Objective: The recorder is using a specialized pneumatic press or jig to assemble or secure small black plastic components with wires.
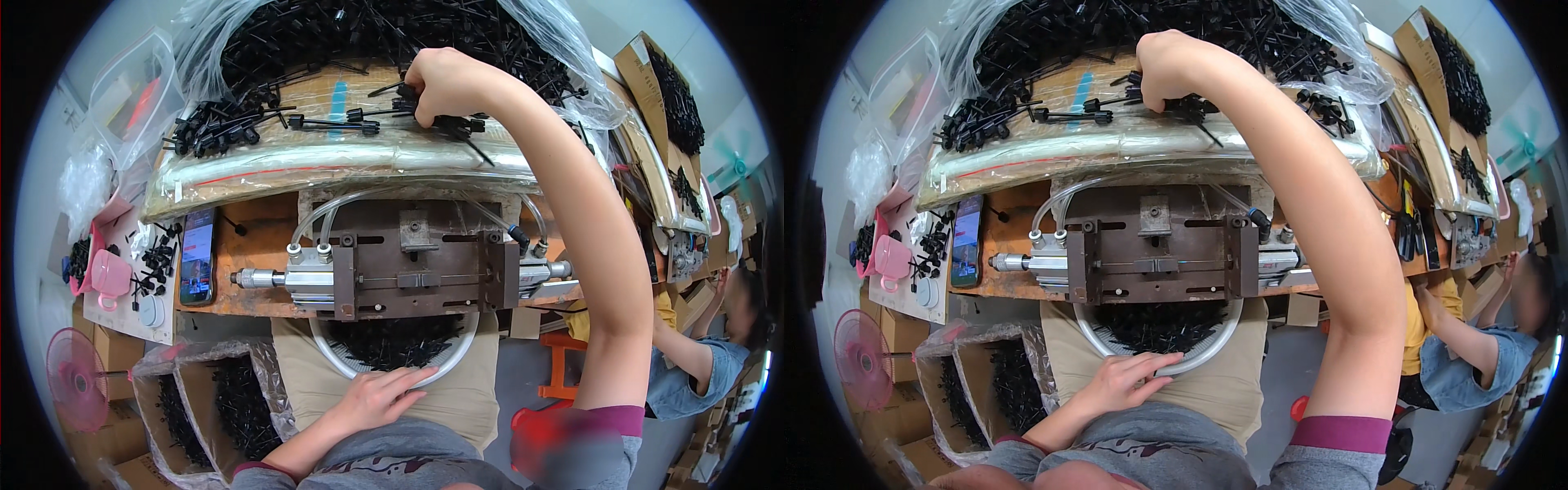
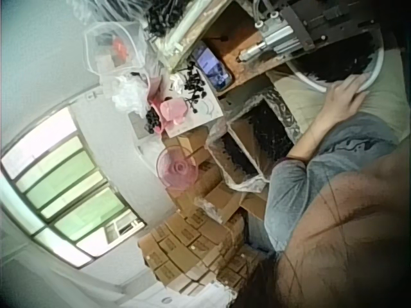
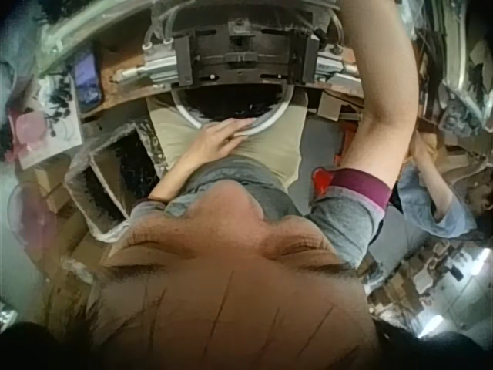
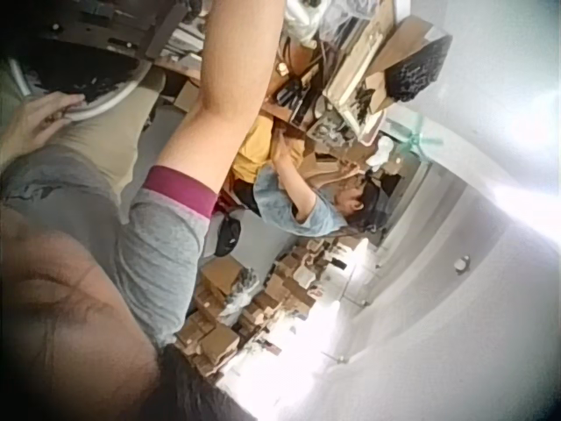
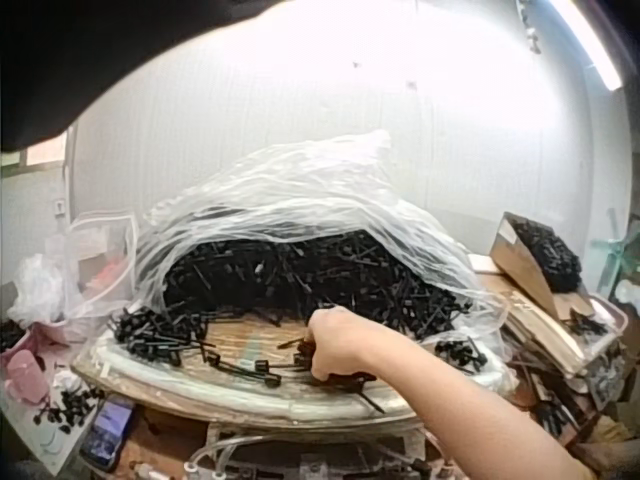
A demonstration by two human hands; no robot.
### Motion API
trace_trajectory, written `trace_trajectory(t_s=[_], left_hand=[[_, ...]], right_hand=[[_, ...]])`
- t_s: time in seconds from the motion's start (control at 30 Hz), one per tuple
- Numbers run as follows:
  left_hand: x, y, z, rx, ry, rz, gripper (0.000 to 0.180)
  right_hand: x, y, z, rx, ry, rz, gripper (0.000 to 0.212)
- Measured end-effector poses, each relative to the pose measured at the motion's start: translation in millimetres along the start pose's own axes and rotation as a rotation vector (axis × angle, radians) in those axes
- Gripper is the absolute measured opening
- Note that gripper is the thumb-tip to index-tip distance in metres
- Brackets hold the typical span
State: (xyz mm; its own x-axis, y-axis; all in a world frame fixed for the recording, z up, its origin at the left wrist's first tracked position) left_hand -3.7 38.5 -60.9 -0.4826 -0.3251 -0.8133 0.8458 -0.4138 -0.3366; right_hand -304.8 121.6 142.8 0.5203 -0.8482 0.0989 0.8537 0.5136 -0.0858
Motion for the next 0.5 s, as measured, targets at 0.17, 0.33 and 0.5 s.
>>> trace_trajectory(t_s=[0.17,0.33,0.5], left_hand=[[-2.7,-0.9,1.9,0.034,0.031,0.014,0.048],[-4.5,-3.6,-0.2,0.05,0.062,0.03,0.05],[-7.6,-4.3,-1.1,0.047,0.063,-0.001,0.054]], right_hand=[[-13.6,11.1,18.4,-0.228,-0.147,0.052,0.03],[-34.1,21.5,20.0,-0.381,-0.27,-0.02,0.029],[-35.0,19.4,6.6,-0.327,-0.217,-0.042,0.033]])
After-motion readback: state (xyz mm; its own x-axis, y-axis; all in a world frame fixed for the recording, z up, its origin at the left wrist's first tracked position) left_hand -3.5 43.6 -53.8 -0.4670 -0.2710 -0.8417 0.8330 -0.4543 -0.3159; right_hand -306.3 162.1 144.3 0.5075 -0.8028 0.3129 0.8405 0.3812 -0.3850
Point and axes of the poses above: each hand's wrist, its own y-axis away from the middle knuckle, its own z-axis out of the back of the hand, x = y × z, the point moved 5 cm from there along -y, towards the middle knuckle, and after that the axes turned 6 degrees about -x, right-handed, at the moved point
